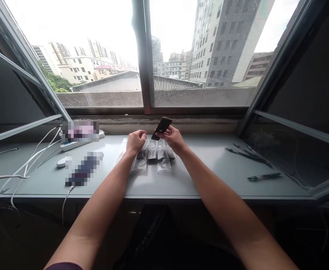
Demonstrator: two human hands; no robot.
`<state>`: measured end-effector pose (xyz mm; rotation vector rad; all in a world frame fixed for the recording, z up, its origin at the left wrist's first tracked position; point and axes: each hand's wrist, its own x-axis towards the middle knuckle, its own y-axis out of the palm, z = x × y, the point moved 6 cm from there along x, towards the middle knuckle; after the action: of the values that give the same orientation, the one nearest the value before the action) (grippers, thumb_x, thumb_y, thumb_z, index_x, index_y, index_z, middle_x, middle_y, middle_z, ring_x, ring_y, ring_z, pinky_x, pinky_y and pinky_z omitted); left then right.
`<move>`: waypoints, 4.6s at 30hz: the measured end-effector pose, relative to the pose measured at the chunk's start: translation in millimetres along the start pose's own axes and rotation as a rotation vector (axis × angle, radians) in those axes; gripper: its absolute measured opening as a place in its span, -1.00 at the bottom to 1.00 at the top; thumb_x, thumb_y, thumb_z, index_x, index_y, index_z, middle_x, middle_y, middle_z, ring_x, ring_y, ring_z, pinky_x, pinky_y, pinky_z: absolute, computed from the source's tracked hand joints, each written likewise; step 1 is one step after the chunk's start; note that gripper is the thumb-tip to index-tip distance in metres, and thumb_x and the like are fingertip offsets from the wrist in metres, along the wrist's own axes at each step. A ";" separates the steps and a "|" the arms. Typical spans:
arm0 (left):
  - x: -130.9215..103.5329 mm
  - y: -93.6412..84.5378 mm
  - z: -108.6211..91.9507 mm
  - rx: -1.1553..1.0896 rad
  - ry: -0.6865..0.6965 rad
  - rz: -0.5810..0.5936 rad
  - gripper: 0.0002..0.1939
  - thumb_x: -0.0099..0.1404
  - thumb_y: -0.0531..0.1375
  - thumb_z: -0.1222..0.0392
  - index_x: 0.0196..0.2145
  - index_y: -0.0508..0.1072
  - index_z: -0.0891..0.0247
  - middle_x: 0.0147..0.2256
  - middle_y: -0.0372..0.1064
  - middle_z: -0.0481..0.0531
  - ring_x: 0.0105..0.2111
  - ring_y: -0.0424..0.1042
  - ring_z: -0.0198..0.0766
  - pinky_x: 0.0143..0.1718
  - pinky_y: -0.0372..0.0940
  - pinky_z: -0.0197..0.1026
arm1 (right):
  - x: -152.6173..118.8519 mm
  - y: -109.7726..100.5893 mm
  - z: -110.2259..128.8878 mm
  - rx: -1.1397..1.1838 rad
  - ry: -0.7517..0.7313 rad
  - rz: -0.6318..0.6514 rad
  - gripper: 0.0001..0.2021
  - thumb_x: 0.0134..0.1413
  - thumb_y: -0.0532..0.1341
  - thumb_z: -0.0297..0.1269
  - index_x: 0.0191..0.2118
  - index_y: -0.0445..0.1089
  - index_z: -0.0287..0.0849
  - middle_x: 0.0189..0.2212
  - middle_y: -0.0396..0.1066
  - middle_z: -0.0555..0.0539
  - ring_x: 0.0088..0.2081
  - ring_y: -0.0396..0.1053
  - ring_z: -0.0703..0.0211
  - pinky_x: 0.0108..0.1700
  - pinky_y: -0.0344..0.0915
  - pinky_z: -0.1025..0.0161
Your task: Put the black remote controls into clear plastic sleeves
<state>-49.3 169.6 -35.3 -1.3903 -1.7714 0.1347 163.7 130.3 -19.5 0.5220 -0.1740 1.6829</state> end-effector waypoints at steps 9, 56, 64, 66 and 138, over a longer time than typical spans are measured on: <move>0.1 -2.2 3.3 0.025 -0.033 0.008 -0.74 0.42 0.20 0.22 -0.12 0.71 0.20 -0.25 0.69 0.07 -0.26 0.62 -0.12 -0.12 0.44 -0.15 | 3.5 -50.5 -5.1 -0.774 0.319 -0.176 -0.61 0.51 0.06 -0.01 0.09 0.51 -0.14 -0.01 0.61 -0.17 -0.08 0.56 0.07 -0.14 0.43 0.29; 0.8 6.4 71.3 0.485 -0.423 0.216 -0.32 0.44 0.05 -0.39 0.19 0.54 0.15 0.30 0.36 0.54 0.34 0.24 0.53 0.27 0.10 0.52 | -8.3 -41.1 -21.4 -1.412 0.350 0.178 -0.84 0.47 0.29 -0.22 -0.09 0.56 -0.18 -0.05 0.63 -0.37 -0.03 0.58 -0.18 -0.12 0.35 0.15; -2.0 -1.1 70.1 0.537 -0.455 0.240 -0.29 0.47 0.05 -0.32 0.25 0.50 0.27 0.39 0.24 0.57 0.41 0.16 0.51 0.37 0.02 0.48 | -4.7 -39.6 -14.6 -1.314 0.287 0.091 -0.83 0.52 0.22 -0.22 -0.07 0.47 -0.20 -0.05 0.61 -0.40 -0.01 0.56 -0.20 -0.10 0.30 0.14; -1.5 -4.0 62.5 0.538 -0.442 0.191 -0.34 0.48 0.08 -0.28 0.25 0.51 0.28 0.40 0.24 0.56 0.46 0.07 0.54 0.40 -0.08 0.54 | -3.3 -41.3 -9.5 -1.267 0.280 0.045 -0.81 0.56 0.17 -0.19 -0.08 0.44 -0.18 -0.07 0.61 -0.38 -0.08 0.56 -0.17 -0.13 0.30 0.15; -3.1 22.4 -7.2 -1.051 -0.452 0.222 -0.63 0.25 0.52 0.01 -0.24 0.63 0.42 -0.27 0.63 0.26 -0.22 0.66 -0.06 -0.05 0.56 -0.08 | -31.6 18.0 -13.9 -0.013 0.626 0.447 -0.66 0.24 0.53 -0.14 -0.08 0.45 -0.19 -0.27 0.64 -0.14 -0.43 0.57 0.16 -0.47 0.58 0.29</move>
<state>-27.7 172.5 -44.9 -2.4456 -2.1541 -0.4720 146.0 104.3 -42.3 -0.0833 0.1691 2.1979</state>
